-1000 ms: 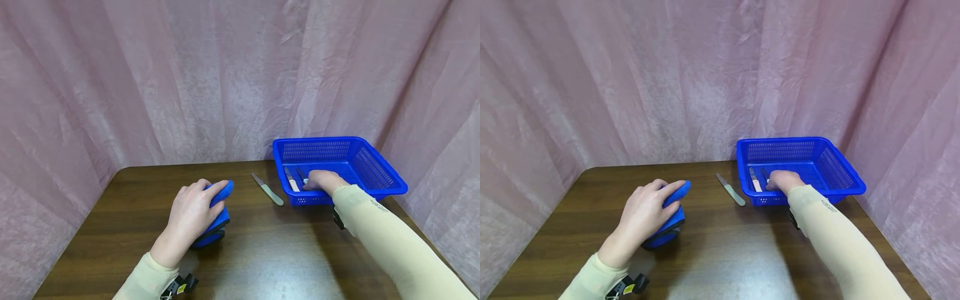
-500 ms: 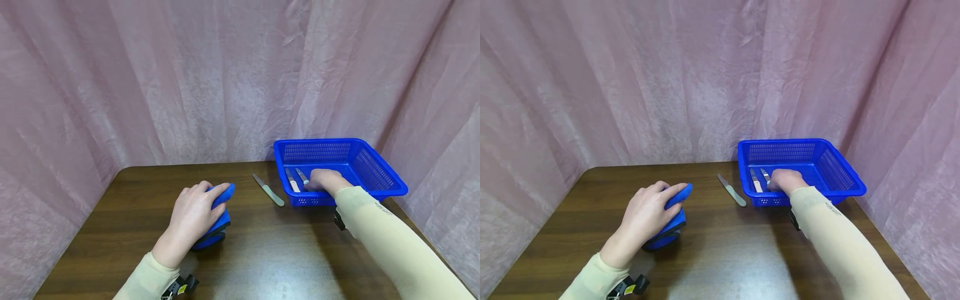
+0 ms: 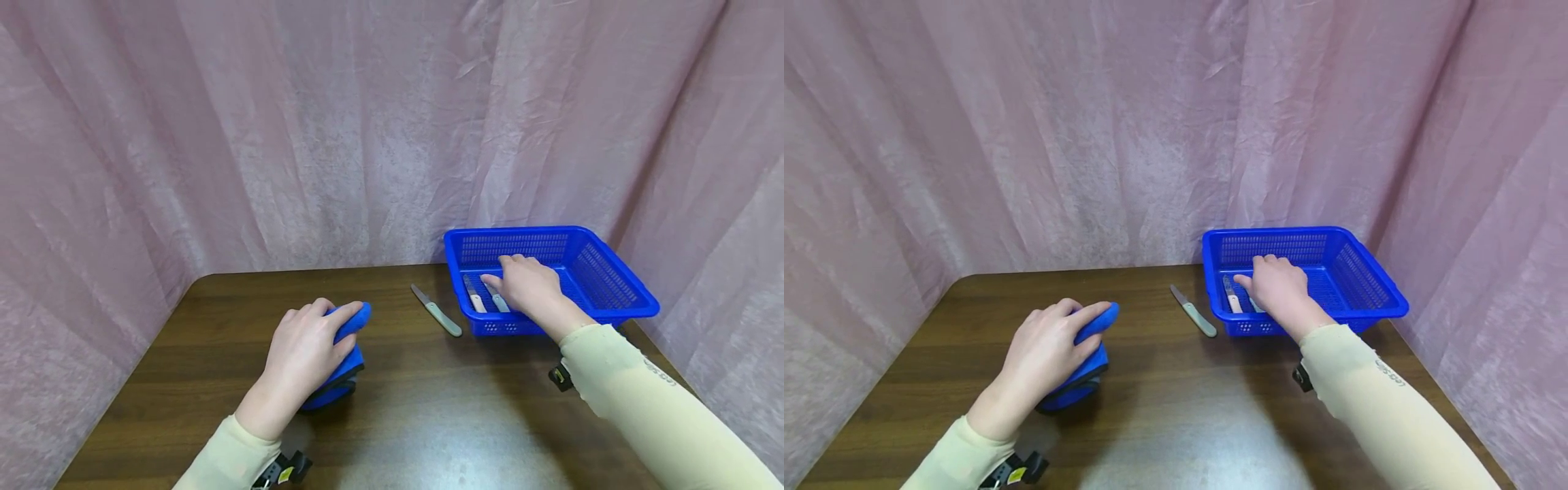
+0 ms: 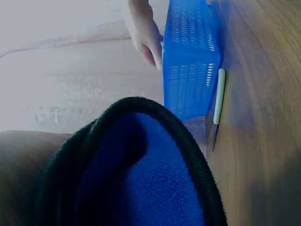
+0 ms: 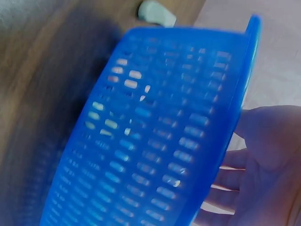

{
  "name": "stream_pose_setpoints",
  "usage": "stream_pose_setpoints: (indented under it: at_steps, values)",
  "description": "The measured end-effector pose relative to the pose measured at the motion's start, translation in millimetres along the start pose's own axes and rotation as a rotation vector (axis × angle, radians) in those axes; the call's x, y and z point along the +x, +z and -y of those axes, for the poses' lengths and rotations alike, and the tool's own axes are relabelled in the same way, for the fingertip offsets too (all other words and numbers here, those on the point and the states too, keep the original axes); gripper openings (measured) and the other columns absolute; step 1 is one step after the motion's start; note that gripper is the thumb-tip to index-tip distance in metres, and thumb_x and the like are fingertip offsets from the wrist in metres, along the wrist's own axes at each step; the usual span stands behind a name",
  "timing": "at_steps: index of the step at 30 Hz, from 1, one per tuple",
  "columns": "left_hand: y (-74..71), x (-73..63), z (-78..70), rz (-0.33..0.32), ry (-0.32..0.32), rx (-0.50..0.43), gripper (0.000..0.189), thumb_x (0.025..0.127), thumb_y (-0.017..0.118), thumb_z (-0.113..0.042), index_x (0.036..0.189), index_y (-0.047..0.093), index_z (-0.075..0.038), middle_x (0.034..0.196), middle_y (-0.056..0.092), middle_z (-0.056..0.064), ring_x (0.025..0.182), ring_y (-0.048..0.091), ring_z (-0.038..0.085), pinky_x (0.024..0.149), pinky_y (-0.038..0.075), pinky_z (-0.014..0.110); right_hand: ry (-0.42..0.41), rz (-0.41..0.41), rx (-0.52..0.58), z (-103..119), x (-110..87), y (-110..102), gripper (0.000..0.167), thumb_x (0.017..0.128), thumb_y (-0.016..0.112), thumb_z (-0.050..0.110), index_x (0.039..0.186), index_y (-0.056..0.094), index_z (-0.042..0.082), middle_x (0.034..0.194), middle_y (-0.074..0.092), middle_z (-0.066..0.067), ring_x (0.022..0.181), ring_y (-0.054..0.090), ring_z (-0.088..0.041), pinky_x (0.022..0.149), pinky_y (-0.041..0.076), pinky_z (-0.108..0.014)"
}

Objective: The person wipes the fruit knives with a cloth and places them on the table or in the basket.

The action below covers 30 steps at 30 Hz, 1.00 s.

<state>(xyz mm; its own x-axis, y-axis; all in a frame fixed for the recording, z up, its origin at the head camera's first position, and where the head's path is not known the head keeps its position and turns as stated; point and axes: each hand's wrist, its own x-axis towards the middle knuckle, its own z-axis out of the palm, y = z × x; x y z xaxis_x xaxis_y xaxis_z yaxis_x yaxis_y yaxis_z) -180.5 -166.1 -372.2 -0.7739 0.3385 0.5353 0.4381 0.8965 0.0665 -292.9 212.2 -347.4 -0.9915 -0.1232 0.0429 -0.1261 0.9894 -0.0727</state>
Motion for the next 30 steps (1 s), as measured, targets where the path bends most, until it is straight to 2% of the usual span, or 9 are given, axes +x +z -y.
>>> stream_pose_setpoints:
  at_steps: [6, 14, 23, 30]
  values:
    - [-2.0, 0.2, 3.1, 0.002, -0.005, 0.002, 0.046, 0.094, 0.085, -0.023, 0.139, 0.078, -0.025, 0.107, 0.076, 0.010, 0.094, 0.074, 0.030, 0.081, 0.057, 0.051, -0.144, -0.188, -0.047, 20, -19.9, 3, 0.071, 0.114, 0.056, 0.049, 0.159, 0.052, -0.005, 0.157, 0.056, -0.029, 0.149, 0.049, -0.051, 0.121, 0.038, -0.066]
    - [-3.6, 0.9, 8.1, -0.002, -0.014, 0.013, 0.046, 0.094, 0.085, -0.023, 0.140, 0.078, -0.025, 0.108, 0.076, 0.012, 0.096, 0.074, 0.030, 0.082, 0.057, 0.052, -0.300, -0.357, -0.069, 48, -38.5, 11, 0.071, 0.108, 0.069, 0.048, 0.157, 0.057, -0.002, 0.157, 0.059, -0.024, 0.148, 0.052, -0.046, 0.121, 0.040, -0.062]
    - [-3.3, 1.4, 10.3, -0.027, -0.009, 0.011, 0.046, 0.093, 0.083, -0.021, 0.138, 0.079, -0.024, 0.106, 0.076, 0.012, 0.093, 0.074, 0.032, 0.080, 0.057, 0.053, -0.424, -0.442, -0.020, 77, -55.3, 27, 0.078, 0.103, 0.077, 0.046, 0.157, 0.055, -0.005, 0.157, 0.059, -0.025, 0.148, 0.054, -0.045, 0.123, 0.040, -0.060]
    - [-3.1, 1.6, 10.4, -0.030, -0.009, 0.014, 0.045, 0.093, 0.083, -0.021, 0.138, 0.079, -0.024, 0.106, 0.076, 0.012, 0.093, 0.074, 0.031, 0.080, 0.057, 0.053, -0.456, -0.393, -0.031, 103, -62.1, 42, 0.079, 0.104, 0.073, 0.052, 0.158, 0.056, -0.003, 0.159, 0.058, -0.023, 0.150, 0.052, -0.042, 0.123, 0.040, -0.057]
